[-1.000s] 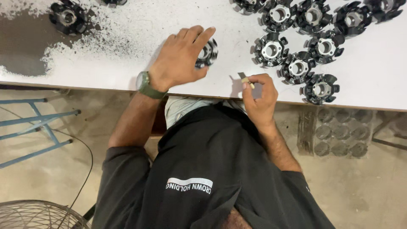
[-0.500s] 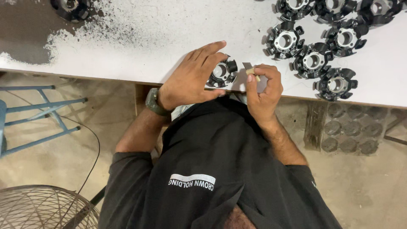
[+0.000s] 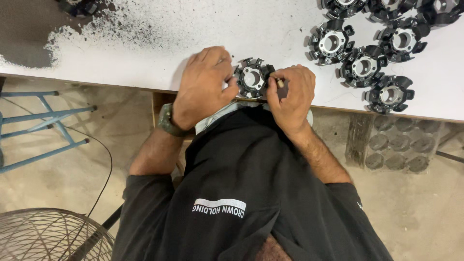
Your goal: The person sits at a white workbench fitting small dark pad-like components into black circular clutch hubs one at a time, pressing each pad into place with their fingers and a small block, then setting the finished hub aside with a growing pile of completed hubs.
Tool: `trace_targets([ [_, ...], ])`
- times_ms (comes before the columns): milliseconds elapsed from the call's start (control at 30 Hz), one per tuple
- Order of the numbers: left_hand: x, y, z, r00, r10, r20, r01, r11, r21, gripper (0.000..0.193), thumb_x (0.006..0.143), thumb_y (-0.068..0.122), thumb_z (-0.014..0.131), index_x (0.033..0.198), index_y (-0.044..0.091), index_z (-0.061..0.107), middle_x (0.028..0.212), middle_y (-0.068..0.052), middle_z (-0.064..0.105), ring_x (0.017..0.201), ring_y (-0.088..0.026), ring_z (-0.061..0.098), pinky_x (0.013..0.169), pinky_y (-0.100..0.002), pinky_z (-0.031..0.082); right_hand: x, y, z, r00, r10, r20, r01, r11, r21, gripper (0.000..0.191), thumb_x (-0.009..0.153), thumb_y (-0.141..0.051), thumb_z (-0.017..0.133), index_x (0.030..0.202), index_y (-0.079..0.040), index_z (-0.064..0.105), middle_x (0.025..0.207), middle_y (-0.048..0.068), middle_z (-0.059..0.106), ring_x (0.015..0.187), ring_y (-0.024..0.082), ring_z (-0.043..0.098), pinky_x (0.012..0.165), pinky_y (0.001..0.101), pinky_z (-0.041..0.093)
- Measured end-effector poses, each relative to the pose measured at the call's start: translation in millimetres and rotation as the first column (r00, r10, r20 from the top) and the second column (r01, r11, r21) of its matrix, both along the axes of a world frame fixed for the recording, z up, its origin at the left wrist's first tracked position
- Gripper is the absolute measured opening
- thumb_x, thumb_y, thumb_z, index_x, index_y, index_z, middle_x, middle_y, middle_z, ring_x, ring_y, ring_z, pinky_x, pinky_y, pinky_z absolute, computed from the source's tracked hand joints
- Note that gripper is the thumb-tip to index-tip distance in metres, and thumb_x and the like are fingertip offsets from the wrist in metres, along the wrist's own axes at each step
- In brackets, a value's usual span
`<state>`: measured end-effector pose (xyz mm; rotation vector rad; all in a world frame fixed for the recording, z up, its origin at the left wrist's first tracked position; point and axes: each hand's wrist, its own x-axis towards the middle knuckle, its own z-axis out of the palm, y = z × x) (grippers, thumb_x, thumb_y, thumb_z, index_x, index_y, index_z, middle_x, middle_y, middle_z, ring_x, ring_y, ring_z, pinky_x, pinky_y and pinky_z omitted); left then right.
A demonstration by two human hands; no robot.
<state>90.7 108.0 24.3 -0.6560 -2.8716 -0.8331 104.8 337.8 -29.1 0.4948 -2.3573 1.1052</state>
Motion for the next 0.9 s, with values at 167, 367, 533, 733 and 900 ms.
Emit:
trace_targets([
  [167, 8, -6, 26, 0.979, -0.069, -0.194, 0.062, 0.997, -0.042, 0.027, 0.092, 0.017, 0.078, 0.110, 0.003, 0.065, 0.135, -0.017, 0.055, 0.127, -0.033, 0.056, 0.104, -0.049, 0.045, -2, 3, -7, 1.000, 0.010, 0.018, -0.010, 1.000, -0.010, 0.022, 0.092, 0.002, 0.076, 0.106, -0.006, 0.060, 0.098, 0.009, 0.065, 0.096, 0.033, 0.062, 0.108, 0.0535, 0.047],
  [367, -4, 35, 8, 0.977, -0.115, -0.180, 0.128, 0.990, 0.066, 0.024, 0.087, 0.014, 0.077, 0.106, 0.005, 0.065, 0.137, -0.012, 0.056, 0.126, -0.035, 0.057, 0.104, -0.046, 0.048, 8, 2, -9, 0.999, 0.032, -0.006, -0.032, 0.995, -0.097, 0.029, 0.091, 0.004, 0.072, 0.115, -0.003, 0.057, 0.106, 0.013, 0.065, 0.105, 0.036, 0.064, 0.114, 0.0552, 0.044],
  [533, -3, 40, -17, 0.999, 0.005, -0.044, 0.002, 0.986, 0.167, 0.019, 0.087, 0.015, 0.077, 0.100, 0.005, 0.068, 0.132, -0.012, 0.060, 0.118, -0.034, 0.060, 0.098, -0.045, 0.050, 17, 1, -10, 0.998, 0.069, 0.001, -0.069, 0.994, -0.085, 0.031, 0.087, 0.004, 0.075, 0.111, -0.005, 0.058, 0.106, 0.013, 0.067, 0.105, 0.032, 0.066, 0.114, 0.0541, 0.043],
  [733, 2, 33, -27, 0.993, 0.052, -0.102, -0.030, 0.978, 0.204, 0.015, 0.088, 0.012, 0.078, 0.100, 0.008, 0.070, 0.133, -0.009, 0.062, 0.119, -0.031, 0.061, 0.100, -0.045, 0.049, 12, -6, -11, 0.998, 0.039, -0.041, -0.039, 0.999, 0.004, 0.029, 0.087, 0.003, 0.078, 0.109, -0.005, 0.062, 0.103, 0.011, 0.066, 0.102, 0.030, 0.065, 0.113, 0.0539, 0.043],
  [900, 2, 32, -30, 0.992, 0.040, -0.121, -0.005, 0.961, 0.276, 0.016, 0.089, 0.009, 0.077, 0.104, 0.008, 0.070, 0.137, -0.008, 0.060, 0.126, -0.029, 0.058, 0.104, -0.043, 0.048, 9, -6, -8, 0.999, 0.041, -0.034, -0.040, 0.999, 0.026, 0.029, 0.085, 0.003, 0.079, 0.108, -0.005, 0.064, 0.100, 0.010, 0.066, 0.099, 0.030, 0.064, 0.110, 0.0533, 0.045],
])
